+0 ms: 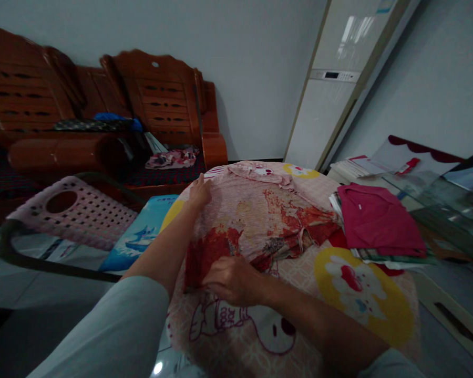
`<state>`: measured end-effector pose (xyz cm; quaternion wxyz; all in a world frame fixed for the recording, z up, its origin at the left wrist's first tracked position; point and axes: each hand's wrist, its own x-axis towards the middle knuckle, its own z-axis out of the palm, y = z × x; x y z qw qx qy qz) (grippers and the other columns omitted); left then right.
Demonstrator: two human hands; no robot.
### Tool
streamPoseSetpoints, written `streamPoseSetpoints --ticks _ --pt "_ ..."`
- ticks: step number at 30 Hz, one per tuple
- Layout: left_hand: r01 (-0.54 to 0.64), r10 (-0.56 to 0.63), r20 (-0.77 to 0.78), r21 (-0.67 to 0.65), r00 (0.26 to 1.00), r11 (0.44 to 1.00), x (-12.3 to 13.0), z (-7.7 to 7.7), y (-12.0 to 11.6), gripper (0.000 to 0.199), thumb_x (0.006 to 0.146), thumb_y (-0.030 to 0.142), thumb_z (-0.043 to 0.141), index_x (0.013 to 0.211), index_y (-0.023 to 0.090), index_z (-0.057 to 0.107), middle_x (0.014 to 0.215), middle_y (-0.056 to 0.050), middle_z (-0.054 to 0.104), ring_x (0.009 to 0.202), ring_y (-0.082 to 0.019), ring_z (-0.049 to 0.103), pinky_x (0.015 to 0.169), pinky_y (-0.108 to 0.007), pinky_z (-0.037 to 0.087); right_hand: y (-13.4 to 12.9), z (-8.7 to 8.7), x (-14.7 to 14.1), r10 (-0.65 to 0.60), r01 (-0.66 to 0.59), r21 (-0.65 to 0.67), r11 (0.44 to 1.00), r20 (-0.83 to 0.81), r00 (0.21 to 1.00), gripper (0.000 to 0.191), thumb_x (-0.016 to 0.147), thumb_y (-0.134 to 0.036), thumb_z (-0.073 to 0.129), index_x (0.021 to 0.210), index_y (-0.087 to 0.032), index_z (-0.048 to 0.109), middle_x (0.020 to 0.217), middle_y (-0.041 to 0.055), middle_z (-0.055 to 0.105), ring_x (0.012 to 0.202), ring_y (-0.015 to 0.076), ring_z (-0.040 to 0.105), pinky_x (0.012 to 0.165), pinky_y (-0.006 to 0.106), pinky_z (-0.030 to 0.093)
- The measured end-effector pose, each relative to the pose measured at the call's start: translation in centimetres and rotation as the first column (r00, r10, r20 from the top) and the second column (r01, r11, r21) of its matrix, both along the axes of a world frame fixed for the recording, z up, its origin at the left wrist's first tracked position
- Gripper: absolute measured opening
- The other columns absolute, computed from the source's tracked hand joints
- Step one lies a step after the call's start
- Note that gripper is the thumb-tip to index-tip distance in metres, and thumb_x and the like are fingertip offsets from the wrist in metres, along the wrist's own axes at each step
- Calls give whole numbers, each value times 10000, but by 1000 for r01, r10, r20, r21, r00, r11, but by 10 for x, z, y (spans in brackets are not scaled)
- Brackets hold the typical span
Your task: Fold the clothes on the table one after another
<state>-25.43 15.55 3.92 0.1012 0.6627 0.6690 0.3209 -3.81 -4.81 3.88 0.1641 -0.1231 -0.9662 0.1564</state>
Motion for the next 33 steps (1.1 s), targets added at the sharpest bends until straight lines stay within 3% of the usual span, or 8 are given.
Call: streamPoseSetpoints --ticks 4,7,10,13,19,23,27,33 --pt "167 -172 52 82 984 982 57 29 -14 211 713 97 621 886 171 718 1050 -134 703 1122 -311 599 995 -350 416 29 14 52 -390 364 -169 916 -166 906 226 919 -139 506 939 -197 723 884 41 730 831 160 650 786 262 458" --pt "380 -386 144 68 911 923 113 39 -53 82 714 159 651 676 211 701 699 -58 671 849 -250 654 779 -294 455 48 18 110 -672 651 -169 740 -184 717 229 893 -155 520 934 -205 741 923 62 750 862 194 674 811 296 469" --pt "657 -649 136 -18 748 754 157 34 -107 116 742 198 639 650 235 699 641 -38 658 703 -207 629 712 -296 439 55 14 167 -880 881 -67 469 -124 459 219 857 -164 550 954 -176 747 940 109 750 891 244 682 841 344 470" --pt "783 -786 49 -154 616 603 180 18 -148 79 744 270 676 800 254 729 784 -61 709 739 -224 640 731 -324 451 51 3 204 -942 941 36 336 -12 336 255 832 -214 620 1055 -153 727 1017 144 736 942 268 682 846 353 477" --pt "639 -668 -257 -196 699 744 192 -8 -165 408 787 352 670 1146 158 650 1158 -211 650 1009 -342 630 796 -407 478 52 -18 222 -941 936 101 336 1 338 253 809 -126 540 961 -130 741 1016 167 731 968 266 687 874 356 489" --pt "624 -658 -294 -210 693 752 196 -11 -159 226 900 274 509 1024 177 671 1062 -161 675 873 -262 656 730 -360 482 61 -22 227 -957 912 -300 279 -170 236 283 777 -198 512 930 -138 743 787 99 748 708 224 709 685 321 544" --pt "615 -656 -282 -229 700 755 196 -8 -156 213 912 203 472 940 176 681 980 -102 698 848 -224 655 723 -316 471 67 -24 233 -970 661 -718 216 -238 57 349 733 -337 534 959 -129 699 593 31 676 473 203 644 460 286 505" --pt "759 -768 10 -162 640 630 197 8 -163 150 923 255 530 915 166 651 831 -33 682 740 -145 601 694 -246 430 60 -9 251 -876 837 -494 236 -481 -37 249 712 -321 540 798 -150 698 669 44 681 595 190 633 587 291 497"
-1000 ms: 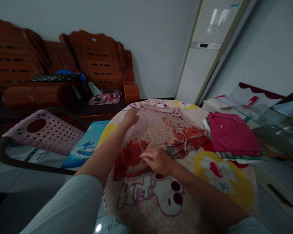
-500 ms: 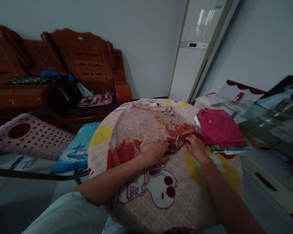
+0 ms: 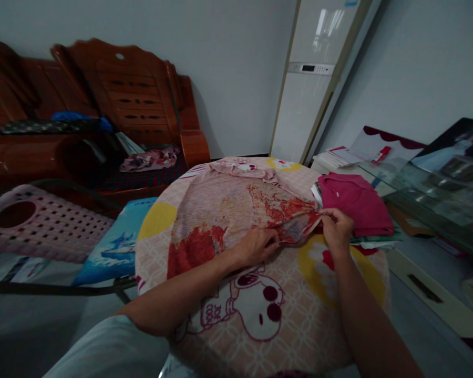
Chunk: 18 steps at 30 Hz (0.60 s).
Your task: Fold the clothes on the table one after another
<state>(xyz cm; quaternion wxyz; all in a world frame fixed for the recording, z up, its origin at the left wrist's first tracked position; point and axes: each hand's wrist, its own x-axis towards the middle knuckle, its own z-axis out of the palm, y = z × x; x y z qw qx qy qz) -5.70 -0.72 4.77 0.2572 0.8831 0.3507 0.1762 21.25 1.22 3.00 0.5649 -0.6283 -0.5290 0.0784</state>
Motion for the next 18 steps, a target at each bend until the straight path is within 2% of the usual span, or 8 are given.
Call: streamPoseSetpoints --ticks 2,4,6,9,11,13,16,18 --pt "126 -120 98 -55 988 990 5 2 -7 146 931 241 515 899 162 633 806 -16 665 710 -120 575 677 -224 415 -7 9 5 -31 32 -3 999 171 985 270 767 -367 541 749 -149 699 626 46 660 579 178 595 600 286 459" --pt "197 -181 160 -87 970 976 10 -1 -13 126 923 232 526 896 157 623 796 -11 654 696 -110 559 662 -214 404 -14 18 8 -81 100 -34 994 360 929 327 809 -410 540 674 -150 686 591 60 642 557 170 551 600 289 414" --pt "205 -185 175 -106 967 973 16 -8 -17 99 906 221 548 899 156 622 787 -10 649 688 -111 555 656 -214 403 -20 25 10 -132 209 -84 974 539 832 350 829 -406 541 638 -150 683 602 90 655 560 177 534 604 304 382" --pt "221 -204 161 -91 965 971 21 -22 -20 95 893 180 543 908 151 632 829 -31 667 732 -131 586 695 -232 432 -28 32 13 -157 392 -164 905 728 667 323 859 -344 527 696 -136 713 709 145 701 626 213 577 631 324 380" --pt "288 -276 177 -50 945 956 22 -28 -20 141 898 150 518 958 148 646 924 -59 687 826 -153 619 769 -250 457 -32 34 15 -130 489 -215 846 805 579 297 871 -281 510 761 -118 733 793 173 715 687 237 613 652 332 395" --pt "378 -368 194 -18 910 926 22 -31 -20 210 904 154 522 1068 161 654 1031 -79 689 938 -175 633 850 -269 468 -36 35 16 -52 538 -285 793 848 527 271 861 -208 503 815 -96 746 846 192 717 749 260 644 678 340 417" --pt "465 -454 193 -17 870 885 20 -29 -21 312 899 208 583 1206 193 640 1123 -95 681 1038 -202 629 906 -289 474 -40 35 15 105 532 -413 740 851 515 251 828 -122 507 839 -76 754 857 206 714 811 280 671 712 347 444" --pt "494 -475 210 -50 855 868 17 -24 -20 318 902 230 601 1214 201 655 1125 -93 692 1044 -202 636 907 -283 479 -41 36 8 137 523 -457 720 832 537 243 839 -139 520 843 -87 757 852 202 715 819 286 678 707 347 451"
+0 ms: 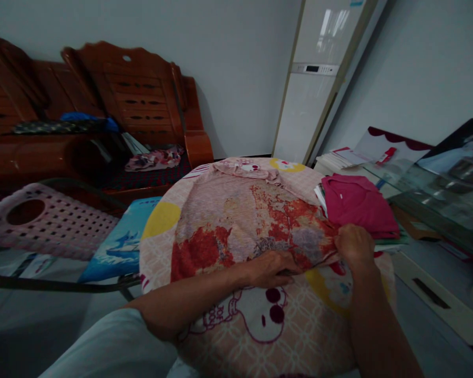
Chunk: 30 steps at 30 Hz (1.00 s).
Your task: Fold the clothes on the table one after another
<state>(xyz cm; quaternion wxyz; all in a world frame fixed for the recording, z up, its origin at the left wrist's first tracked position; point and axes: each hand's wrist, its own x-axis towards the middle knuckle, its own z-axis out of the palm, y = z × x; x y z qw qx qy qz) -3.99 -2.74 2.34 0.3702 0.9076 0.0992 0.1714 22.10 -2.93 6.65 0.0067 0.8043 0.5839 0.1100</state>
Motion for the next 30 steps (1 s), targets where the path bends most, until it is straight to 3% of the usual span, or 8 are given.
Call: streamPoseSetpoints --ticks 4,7,10,12,16,22,25,30 --pt "-36 38 10 -99 999 994 -19 18 14 258 937 234 559 1145 194 706 1047 -64 732 939 -159 669 846 -243 491 1 3 -31 124 -95 209 973 -129 984 252 900 -285 551 852 -150 758 853 159 729 814 265 673 695 327 448" --pt "-334 334 -6 -59 942 941 -50 35 39 248 940 235 535 1091 177 722 982 -47 749 838 -142 675 786 -237 497 -1 -5 -69 552 -436 354 827 -364 750 188 890 -270 593 809 -188 740 826 77 743 765 189 662 706 273 449" --pt "-683 697 -56 157 715 713 -94 47 64 245 906 203 533 1027 147 738 927 -64 755 807 -163 681 768 -250 492 -10 -18 -108 759 -711 373 597 -550 348 128 879 -254 644 807 -185 724 763 28 720 695 140 638 670 232 445" --pt "-803 865 -72 341 497 490 -127 50 75 259 896 217 525 1004 141 747 972 -92 755 895 -207 689 814 -278 491 -19 -27 -129 802 -815 333 474 -547 243 105 859 -281 699 857 -179 722 783 27 706 717 138 629 688 236 439" --pt "-834 979 -166 518 118 188 -182 36 80 327 894 268 502 1104 166 730 1064 -114 746 996 -257 680 864 -317 495 -34 -34 -153 881 -936 123 330 -397 258 167 885 -333 682 906 -168 692 894 57 670 809 165 607 716 266 423" --pt "-862 952 -241 506 -190 -44 -216 10 78 399 892 349 491 1155 120 685 1106 -189 710 1059 -325 649 851 -362 493 -41 -39 -170 967 -976 -15 217 -134 217 174 950 -109 470 894 -133 634 889 97 615 861 203 562 716 305 437" --pt "-867 939 -257 492 -229 -77 -222 4 81 425 879 407 522 1130 103 681 1084 -211 703 1052 -343 639 855 -375 483 -41 -42 -176 977 -980 -22 199 -71 200 178 943 -81 457 919 -123 628 896 110 619 867 218 561 715 320 454" --pt "-867 921 -334 499 -200 -7 -226 1 87 381 855 415 561 1028 111 712 1072 -200 713 1051 -340 637 849 -350 467 -37 -38 -182 958 -966 -41 254 -123 257 159 970 -167 490 910 -136 634 902 95 637 871 218 583 720 319 471"
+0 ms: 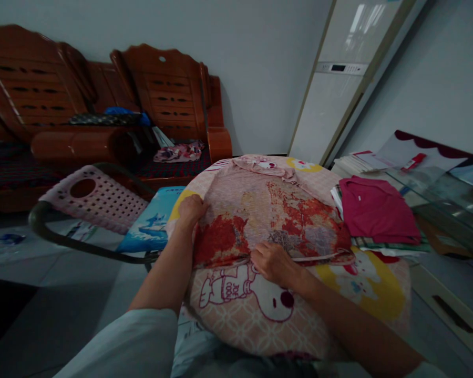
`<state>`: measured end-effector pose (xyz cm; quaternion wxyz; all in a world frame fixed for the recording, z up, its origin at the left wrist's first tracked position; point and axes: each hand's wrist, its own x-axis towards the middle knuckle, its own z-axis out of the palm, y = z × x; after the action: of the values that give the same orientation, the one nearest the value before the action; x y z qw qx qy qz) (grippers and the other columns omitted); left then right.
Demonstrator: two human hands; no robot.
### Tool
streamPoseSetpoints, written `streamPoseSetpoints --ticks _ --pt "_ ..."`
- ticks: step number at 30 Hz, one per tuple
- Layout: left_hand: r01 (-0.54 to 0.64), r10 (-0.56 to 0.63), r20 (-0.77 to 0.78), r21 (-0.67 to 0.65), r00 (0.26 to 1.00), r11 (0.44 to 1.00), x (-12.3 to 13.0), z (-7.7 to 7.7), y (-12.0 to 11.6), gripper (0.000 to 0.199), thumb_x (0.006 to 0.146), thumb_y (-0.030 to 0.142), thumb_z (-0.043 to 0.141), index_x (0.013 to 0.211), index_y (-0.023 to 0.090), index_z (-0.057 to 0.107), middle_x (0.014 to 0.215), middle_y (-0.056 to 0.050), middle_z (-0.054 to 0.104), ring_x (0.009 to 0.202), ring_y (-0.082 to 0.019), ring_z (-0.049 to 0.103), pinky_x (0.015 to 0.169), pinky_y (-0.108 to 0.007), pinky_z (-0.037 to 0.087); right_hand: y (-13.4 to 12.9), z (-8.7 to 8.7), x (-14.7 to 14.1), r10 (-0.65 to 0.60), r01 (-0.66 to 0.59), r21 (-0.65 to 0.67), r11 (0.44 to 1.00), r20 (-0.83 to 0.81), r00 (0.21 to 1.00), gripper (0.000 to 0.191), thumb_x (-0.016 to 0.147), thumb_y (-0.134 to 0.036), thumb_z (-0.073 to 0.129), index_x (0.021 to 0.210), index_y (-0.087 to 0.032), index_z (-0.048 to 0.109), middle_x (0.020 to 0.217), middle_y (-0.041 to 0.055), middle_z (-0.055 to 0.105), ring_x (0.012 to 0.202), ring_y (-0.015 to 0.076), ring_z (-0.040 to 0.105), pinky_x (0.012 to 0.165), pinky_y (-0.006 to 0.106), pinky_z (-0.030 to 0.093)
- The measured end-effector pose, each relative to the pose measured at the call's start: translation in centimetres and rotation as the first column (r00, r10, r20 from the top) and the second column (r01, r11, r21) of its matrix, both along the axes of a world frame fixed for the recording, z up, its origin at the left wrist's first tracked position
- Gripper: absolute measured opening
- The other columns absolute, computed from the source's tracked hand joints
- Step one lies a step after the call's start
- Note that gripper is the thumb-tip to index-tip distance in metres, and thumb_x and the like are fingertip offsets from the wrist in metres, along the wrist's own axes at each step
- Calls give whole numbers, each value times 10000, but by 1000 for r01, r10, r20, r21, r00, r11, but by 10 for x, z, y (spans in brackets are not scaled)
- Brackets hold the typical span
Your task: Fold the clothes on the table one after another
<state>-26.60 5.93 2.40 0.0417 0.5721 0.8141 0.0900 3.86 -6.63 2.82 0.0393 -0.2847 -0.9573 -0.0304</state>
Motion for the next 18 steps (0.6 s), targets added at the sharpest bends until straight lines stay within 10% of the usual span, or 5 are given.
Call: streamPoseSetpoints --ticks 9,18 --pt "61 -63 225 18 972 998 -14 0 13 233 787 361 605 740 169 729 695 -97 690 713 -233 643 621 -267 412 -8 4 -42 95 -95 103 990 10 995 148 960 -143 477 1032 -91 596 947 132 619 892 246 583 696 339 503" --pt "-24 -33 647 78 762 997 -18 -6 2 217 714 352 660 614 170 599 469 40 464 468 -108 413 484 -233 279 1 4 -70 16 -16 -7 1000 4 1000 221 944 -86 397 1004 -99 609 947 139 639 870 243 631 706 340 522"
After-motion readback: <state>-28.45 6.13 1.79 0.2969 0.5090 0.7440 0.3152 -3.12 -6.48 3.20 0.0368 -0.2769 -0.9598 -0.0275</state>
